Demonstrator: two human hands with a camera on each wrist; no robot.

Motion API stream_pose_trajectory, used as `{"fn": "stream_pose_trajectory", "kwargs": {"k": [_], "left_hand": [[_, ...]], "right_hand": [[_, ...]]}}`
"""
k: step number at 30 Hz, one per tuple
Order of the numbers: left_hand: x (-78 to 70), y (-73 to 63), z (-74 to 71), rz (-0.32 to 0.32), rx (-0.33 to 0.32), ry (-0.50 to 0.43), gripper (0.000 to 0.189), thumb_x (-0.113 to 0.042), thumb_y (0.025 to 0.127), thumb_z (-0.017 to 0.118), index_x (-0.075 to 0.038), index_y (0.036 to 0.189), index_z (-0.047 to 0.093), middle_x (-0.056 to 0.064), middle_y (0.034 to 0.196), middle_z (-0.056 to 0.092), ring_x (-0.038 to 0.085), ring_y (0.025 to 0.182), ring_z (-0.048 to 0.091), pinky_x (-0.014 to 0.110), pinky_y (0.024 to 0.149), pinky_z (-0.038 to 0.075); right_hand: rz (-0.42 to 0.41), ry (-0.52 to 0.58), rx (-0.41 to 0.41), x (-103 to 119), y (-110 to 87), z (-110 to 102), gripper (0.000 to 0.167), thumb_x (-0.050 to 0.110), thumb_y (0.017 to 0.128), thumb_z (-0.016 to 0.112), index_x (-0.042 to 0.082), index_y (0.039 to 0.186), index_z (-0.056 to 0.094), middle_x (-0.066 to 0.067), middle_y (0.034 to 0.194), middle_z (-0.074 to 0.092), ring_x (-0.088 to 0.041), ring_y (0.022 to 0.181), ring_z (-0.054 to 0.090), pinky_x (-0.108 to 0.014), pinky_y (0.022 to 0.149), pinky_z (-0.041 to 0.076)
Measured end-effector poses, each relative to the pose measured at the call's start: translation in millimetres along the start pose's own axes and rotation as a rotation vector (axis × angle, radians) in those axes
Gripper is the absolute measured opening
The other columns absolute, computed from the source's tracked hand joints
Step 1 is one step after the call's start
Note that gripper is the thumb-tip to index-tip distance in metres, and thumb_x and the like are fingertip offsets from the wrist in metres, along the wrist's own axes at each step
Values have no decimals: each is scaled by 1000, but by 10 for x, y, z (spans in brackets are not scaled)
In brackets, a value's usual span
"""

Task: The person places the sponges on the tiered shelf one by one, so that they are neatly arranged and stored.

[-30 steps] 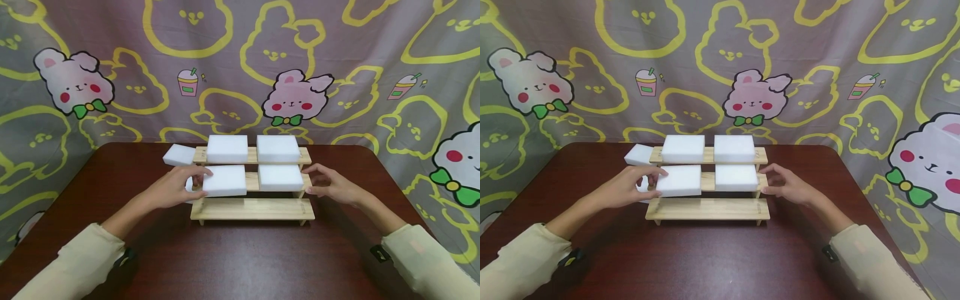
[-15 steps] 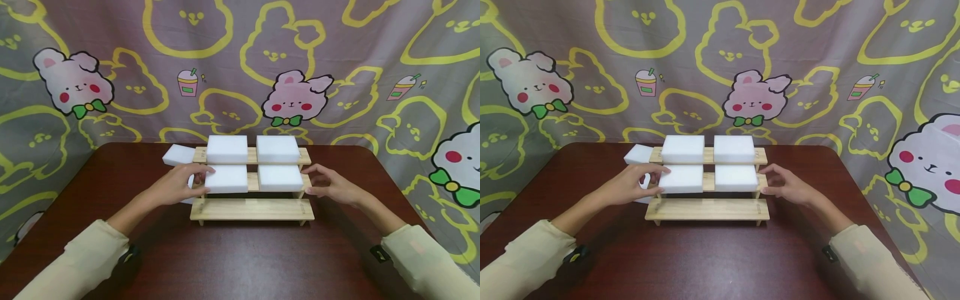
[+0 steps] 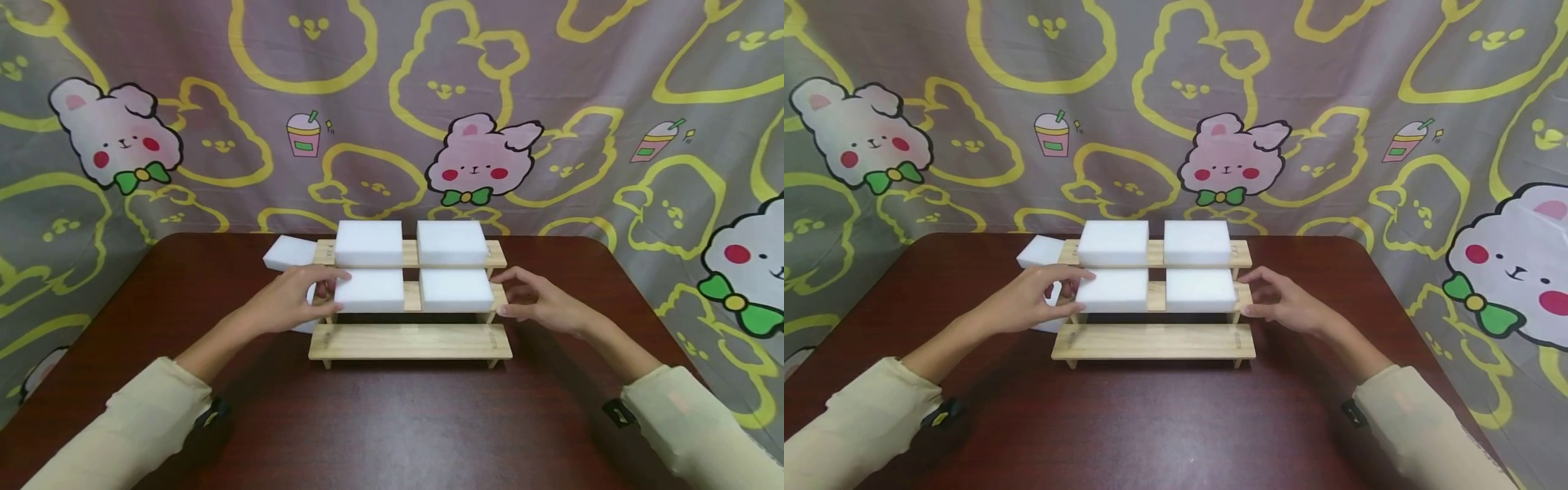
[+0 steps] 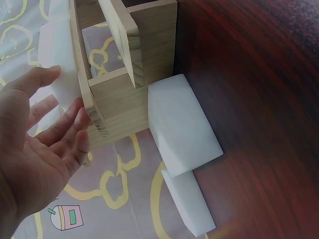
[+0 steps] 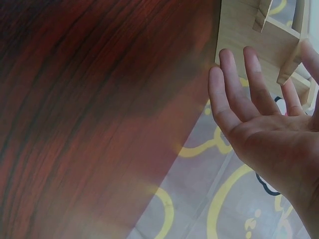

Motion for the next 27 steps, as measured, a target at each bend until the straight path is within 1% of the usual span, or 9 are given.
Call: {"fn": "stream_pose_trajectory", "kwargs": {"k": [5,12,18,23,27], "left_hand": [[0,0,-3,-5,1,-3,40,-12,90,80,-2,127,69,-1,83,62,17,79,55,31,71,45],[-6,-5,-8,-6,6,-6,41,-11,90,80,-2,128,69,-3,83,61,18,79,56,31,71,45],[3,-39,-25,6,4,-25,42,-11,91,80,-1,130,67,-2,88,64,17,83,58,35,73,50],[42,-112,-104,17,-43,-17,42,-11,89,81,-3,128,68,2,96,68,17,85,60,33,69,49],[103,-190,-183,13,-84,39,39,-8,87,82,-2,124,70,2,96,68,14,78,59,30,64,47]], "right_hand": [[-1,2,0,1,2,2,52,13,96,73,3,140,46,-23,123,60,-32,104,65,-51,85,58],[2,4,1,-2,3,9,52,13,96,73,3,140,46,-23,124,59,-32,105,64,-50,85,58],[2,3,4,2,3,11,52,12,96,73,3,140,46,-24,125,58,-32,105,64,-51,85,58],[7,4,4,6,1,8,52,13,96,73,3,140,46,-24,126,58,-33,106,64,-52,85,58],[10,9,4,10,-5,4,52,13,97,73,3,140,46,-24,127,58,-33,106,64,-52,86,58]]}}
Point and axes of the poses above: each hand's wrist, its own y-axis towards the middle knuckle, its own z-axis out of the palm, x = y × z, the point moved 4 cm from there along y, towards the middle knuckle
